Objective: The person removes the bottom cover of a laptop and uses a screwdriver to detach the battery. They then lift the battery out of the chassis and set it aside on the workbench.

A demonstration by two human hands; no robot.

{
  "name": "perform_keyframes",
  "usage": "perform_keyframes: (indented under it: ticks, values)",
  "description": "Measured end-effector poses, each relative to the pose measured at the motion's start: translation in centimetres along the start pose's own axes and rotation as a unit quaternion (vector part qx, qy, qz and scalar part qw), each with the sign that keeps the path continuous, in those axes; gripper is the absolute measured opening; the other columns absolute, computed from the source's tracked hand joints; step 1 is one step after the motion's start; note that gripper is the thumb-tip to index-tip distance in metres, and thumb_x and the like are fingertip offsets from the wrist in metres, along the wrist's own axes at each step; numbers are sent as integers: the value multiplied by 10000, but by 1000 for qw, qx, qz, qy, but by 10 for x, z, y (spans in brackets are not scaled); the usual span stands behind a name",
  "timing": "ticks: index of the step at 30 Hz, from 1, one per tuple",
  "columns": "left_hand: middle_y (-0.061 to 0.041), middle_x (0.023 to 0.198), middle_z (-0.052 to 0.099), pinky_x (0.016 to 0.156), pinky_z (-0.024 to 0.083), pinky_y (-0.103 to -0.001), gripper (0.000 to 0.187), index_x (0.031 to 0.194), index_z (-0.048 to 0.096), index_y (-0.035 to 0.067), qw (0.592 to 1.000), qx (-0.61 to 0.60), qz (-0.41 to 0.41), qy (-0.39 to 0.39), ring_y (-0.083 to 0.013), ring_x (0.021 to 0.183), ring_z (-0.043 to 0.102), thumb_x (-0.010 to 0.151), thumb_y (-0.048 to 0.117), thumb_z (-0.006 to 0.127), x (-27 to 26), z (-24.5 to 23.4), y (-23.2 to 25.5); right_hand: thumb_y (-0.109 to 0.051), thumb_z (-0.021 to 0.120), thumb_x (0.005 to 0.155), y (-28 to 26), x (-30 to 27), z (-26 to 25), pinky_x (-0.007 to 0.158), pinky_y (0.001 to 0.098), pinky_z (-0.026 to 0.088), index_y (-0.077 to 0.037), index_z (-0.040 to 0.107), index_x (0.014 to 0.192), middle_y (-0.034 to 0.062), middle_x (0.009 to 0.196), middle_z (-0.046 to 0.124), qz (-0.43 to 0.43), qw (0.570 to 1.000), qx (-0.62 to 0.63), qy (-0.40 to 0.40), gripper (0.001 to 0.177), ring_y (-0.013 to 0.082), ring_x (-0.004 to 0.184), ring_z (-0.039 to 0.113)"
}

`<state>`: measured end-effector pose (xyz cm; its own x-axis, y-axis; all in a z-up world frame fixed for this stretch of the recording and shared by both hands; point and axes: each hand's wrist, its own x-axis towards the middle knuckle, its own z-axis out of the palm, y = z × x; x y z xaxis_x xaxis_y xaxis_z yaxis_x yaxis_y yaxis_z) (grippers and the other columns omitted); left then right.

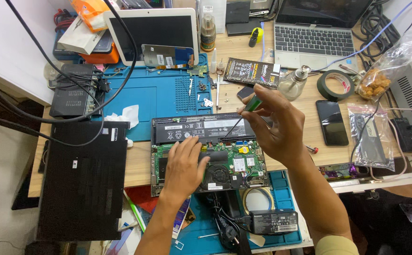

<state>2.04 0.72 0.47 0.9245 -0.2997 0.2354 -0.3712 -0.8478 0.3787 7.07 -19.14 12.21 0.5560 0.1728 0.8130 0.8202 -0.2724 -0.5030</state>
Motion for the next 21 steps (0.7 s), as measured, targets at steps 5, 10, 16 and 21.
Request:
perform_keyframes:
  ticks: [5, 10, 16, 21]
  values:
    - [96, 994, 597, 924, 345, -351, 75, 846, 649, 211, 993, 46, 56, 88, -110, 1061, 522, 840, 276, 612, 19, 24, -23, 64, 611, 817, -1, 0, -3, 634, 406, 562, 62, 433, 1211, 214, 934, 586, 2, 1000, 6, -5, 432, 324, 763, 661]
    - [138, 853, 605, 842, 384, -308, 115, 716, 646, 246, 994, 16, 44, 94, -80, 962, 542, 712, 339, 713, 40, 39, -29, 56, 610, 821, -1, 1, -7, 620, 398, 563, 70, 429, 1203, 210, 926, 586, -10, 1000, 1, -5, 423, 323, 756, 662]
    - [119, 849, 631, 847, 398, -303, 66, 709, 675, 231, 998, -3, 25, 61, -92, 957, 552, 708, 270, 729, 41, 25, -22, 54, 601, 824, 0, -1, -16, 614, 375, 570, 90, 422, 1199, 203, 922, 595, -16, 1000, -6, 5, 417, 300, 748, 668]
    - [0, 1079, 616, 939, 375, -417, 88, 776, 716, 183, 1000, -2, 8, 18, -224, 1154, 472, 741, 115, 671, 28, -5, 14, 50, 601, 820, -2, -1, -20, 607, 374, 573, 88, 414, 1199, 204, 920, 596, -14, 1000, -1, 8, 424, 293, 745, 665]
